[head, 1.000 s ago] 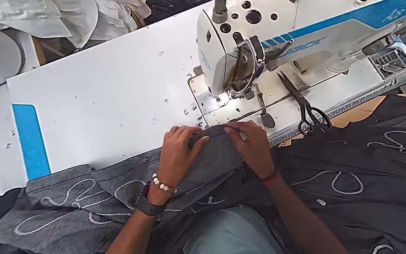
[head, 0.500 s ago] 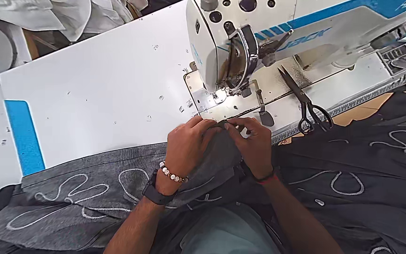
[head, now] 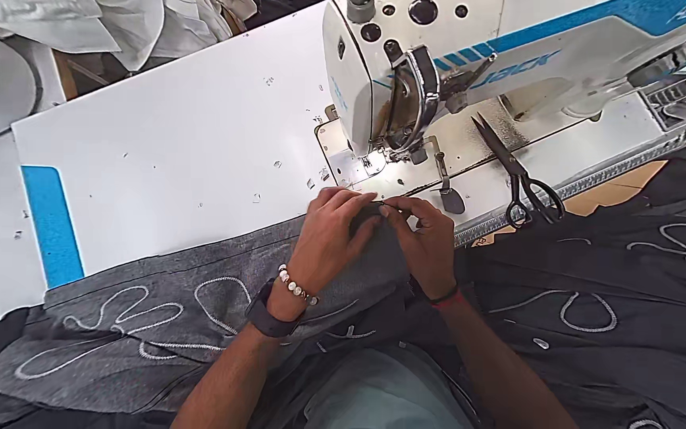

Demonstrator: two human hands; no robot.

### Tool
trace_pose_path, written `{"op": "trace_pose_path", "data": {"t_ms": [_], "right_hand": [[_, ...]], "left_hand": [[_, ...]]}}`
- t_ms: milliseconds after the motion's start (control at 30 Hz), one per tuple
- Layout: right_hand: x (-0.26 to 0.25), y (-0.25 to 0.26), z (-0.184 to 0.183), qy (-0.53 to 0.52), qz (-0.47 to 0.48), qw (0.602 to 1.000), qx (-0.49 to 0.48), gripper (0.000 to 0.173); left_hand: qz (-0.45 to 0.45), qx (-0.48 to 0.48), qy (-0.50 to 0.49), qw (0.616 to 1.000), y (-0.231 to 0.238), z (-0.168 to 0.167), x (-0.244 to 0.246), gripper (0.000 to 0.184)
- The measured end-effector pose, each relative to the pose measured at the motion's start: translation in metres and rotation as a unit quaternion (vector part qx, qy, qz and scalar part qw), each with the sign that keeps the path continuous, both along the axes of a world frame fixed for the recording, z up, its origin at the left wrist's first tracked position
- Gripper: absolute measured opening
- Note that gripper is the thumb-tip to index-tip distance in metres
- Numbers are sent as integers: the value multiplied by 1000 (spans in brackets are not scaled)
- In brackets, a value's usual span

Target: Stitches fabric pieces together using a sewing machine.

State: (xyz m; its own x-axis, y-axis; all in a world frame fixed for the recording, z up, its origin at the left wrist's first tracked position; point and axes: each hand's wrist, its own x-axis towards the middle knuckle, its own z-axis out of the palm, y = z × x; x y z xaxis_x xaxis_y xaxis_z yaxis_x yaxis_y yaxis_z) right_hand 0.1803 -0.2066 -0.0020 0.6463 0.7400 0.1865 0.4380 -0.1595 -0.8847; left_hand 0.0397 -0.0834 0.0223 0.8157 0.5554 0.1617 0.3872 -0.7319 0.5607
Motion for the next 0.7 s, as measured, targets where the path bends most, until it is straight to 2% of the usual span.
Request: {"op": "trace_pose_path", "data": {"t_ms": [67,167,367,467,600,700], "right_hand": [[3,-1,4,20,-3,1000,12,13],[5,-3,6,7,-18,1000,23,12],[-3,4,5,-202,-71,977,16,9],[-7,3,9,-269,-76,960,-2,11],[-6,0,17,-287,-36,957,-28,15],[-2,-2,22,-242,5,969,-47,19]], "left_hand": [[30,-49,-29,998,0,0,6,21],[43,-65,-71,994,-4,0,7,15],[72,61,-92,991,-21,-6,10,21],[73,110,-98,986,-24,-6,11,22],[83,112,-95,986,-22,-6,13,21],[102,36,-97,989,-18,-8,15,18]]}}
